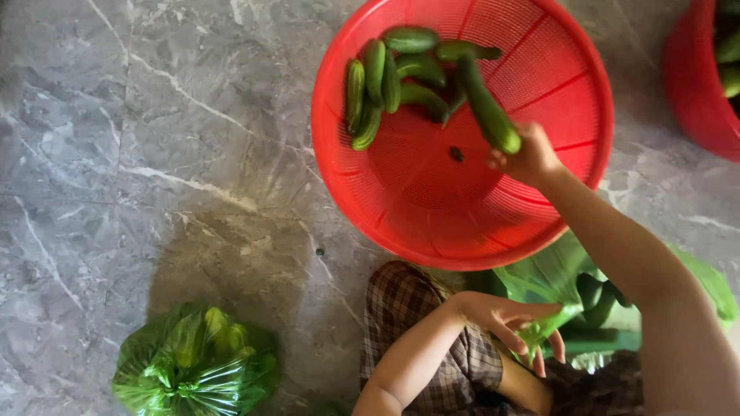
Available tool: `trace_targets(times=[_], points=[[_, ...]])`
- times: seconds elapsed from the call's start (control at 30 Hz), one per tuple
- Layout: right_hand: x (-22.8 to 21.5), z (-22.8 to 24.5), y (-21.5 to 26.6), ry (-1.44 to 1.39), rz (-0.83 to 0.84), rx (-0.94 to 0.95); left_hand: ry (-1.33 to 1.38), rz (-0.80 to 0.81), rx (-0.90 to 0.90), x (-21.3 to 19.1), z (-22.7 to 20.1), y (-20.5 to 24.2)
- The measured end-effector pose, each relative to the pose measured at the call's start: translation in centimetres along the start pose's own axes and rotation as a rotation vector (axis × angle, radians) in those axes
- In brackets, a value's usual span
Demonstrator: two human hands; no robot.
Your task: Bagging cucumbers from a red basket into green plastic bags while sitting on the floor.
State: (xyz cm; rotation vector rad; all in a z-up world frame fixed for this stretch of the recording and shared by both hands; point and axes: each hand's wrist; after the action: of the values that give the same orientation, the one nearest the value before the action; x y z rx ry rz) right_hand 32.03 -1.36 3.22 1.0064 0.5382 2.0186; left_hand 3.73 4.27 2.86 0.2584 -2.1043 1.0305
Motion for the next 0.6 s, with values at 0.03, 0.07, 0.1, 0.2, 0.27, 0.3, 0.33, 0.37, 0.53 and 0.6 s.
trace_targets(times=[0.03, 0.07, 0.1, 0.2, 0.27, 0.3, 0.33, 0.37, 0.53, 0.6], points=[[1.4, 0.1, 3.6, -0.147, 0.262, -0.018, 0.000, -0.007, 0.035, 0.5, -0.4, -0.1], [2.7, 0.1, 7.3, -0.292, 0.525, -0.037, 0.001, -0.015, 0.069, 1.0, -0.7, -0.3], [3.6, -0.4, 9.5, -0.296, 0.517, -0.060, 0.007, -0.001, 0.050, 1.1, -1.3, -0.3], [5.1, -2.2, 15.5, -0.350, 0.662, -0.099, -0.030, 0.022, -0.034, 1.1, -2.1, -0.9], [5.4, -3.9, 17.3, -0.191, 0.451, -0.273, -0.025, -0.034, -0.014, 0.9, -2.1, -0.9], [5.1, -3.7, 18.6, -0.212, 0.441, -0.289, -0.010, -0.033, -0.037, 1.5, -3.0, -1.1], [4.7, -3.5, 19.8, -0.128, 0.358, -0.332, -0.031, -0.043, -0.039, 2.0, -3.9, -1.3], [4.1, -3.8, 21.4, -0.054, 0.265, -0.361, -0.039, -0.058, -0.037, 2.7, -4.3, -1.5], [-6.0, -9.9, 25.7, -0.141, 0.250, -0.526, -0.086, -0.235, 0.175, 2.5, 0.6, 0.4], [-7.9, -11.1, 27.5, -0.176, 0.261, -0.531, -0.071, -0.260, 0.227, 2.3, 0.9, 0.3]])
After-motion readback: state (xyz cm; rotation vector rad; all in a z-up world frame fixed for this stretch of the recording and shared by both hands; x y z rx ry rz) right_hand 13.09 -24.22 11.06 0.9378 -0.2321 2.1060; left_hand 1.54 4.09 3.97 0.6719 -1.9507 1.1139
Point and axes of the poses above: each hand's wrist, its own y-axis away from the middle knuckle, its own x-axis out of the palm, z = x × y, and after that the axes turned 11 degrees about x, right-handed
